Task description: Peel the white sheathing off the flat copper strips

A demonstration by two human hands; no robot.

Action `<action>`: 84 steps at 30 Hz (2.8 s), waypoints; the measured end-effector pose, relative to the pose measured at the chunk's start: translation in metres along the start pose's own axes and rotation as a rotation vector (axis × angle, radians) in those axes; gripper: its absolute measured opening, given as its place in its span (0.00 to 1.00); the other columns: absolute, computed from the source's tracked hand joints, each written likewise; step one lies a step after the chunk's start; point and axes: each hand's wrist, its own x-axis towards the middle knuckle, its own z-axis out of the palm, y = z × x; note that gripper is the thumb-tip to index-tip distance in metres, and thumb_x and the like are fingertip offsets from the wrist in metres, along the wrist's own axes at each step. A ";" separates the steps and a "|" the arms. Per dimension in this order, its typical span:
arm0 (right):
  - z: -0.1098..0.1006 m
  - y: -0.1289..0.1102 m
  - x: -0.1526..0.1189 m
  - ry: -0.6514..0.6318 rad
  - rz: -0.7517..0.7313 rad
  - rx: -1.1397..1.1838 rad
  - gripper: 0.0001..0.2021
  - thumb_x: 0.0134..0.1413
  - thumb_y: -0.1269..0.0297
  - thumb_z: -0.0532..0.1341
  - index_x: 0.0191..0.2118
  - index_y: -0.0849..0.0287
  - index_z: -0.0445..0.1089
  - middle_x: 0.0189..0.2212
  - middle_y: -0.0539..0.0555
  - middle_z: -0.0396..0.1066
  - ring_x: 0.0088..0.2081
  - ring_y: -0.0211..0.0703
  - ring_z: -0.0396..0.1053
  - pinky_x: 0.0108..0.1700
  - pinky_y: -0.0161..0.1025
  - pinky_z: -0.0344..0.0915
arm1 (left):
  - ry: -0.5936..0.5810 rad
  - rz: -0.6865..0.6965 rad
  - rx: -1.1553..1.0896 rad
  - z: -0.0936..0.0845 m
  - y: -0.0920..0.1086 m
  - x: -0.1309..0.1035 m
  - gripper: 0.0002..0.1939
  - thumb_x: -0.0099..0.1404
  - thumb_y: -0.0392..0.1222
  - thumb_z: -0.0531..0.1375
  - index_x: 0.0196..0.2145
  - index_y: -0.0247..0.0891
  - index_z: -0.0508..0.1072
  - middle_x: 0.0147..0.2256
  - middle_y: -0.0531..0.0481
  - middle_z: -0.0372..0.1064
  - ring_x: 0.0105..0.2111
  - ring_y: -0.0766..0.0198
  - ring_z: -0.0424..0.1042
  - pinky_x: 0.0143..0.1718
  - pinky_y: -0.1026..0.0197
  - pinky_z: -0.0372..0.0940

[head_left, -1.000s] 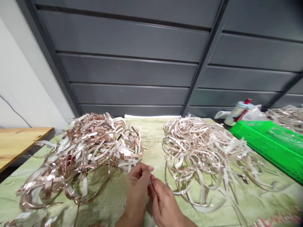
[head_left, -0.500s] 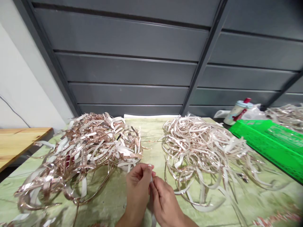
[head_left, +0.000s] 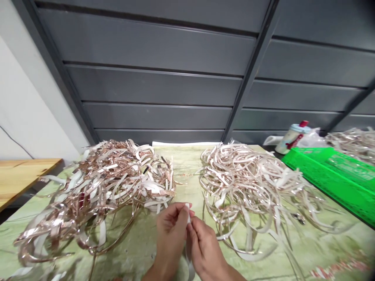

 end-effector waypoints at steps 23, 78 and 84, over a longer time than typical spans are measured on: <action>0.003 0.001 -0.003 0.006 0.057 0.013 0.10 0.67 0.66 0.47 0.34 0.56 0.60 0.27 0.51 0.66 0.27 0.39 0.64 0.31 0.35 0.62 | -0.045 -0.128 -0.134 0.001 -0.002 0.001 0.12 0.58 0.48 0.65 0.30 0.35 0.78 0.25 0.50 0.72 0.22 0.70 0.64 0.22 0.69 0.59; -0.046 -0.005 0.018 0.100 0.142 0.025 0.10 0.65 0.59 0.55 0.40 0.58 0.69 0.31 0.53 0.72 0.32 0.42 0.69 0.35 0.36 0.64 | -0.006 0.045 0.083 -0.003 -0.012 0.008 0.20 0.55 0.48 0.68 0.43 0.37 0.79 0.31 0.46 0.78 0.32 0.59 0.75 0.37 0.60 0.68; -0.049 -0.009 0.032 0.107 -0.131 -0.205 0.07 0.65 0.69 0.52 0.39 0.57 0.68 0.32 0.54 0.70 0.34 0.43 0.68 0.38 0.39 0.63 | -0.111 0.095 0.127 -0.003 -0.019 0.007 0.11 0.60 0.47 0.64 0.36 0.38 0.75 0.31 0.48 0.76 0.33 0.59 0.74 0.37 0.61 0.66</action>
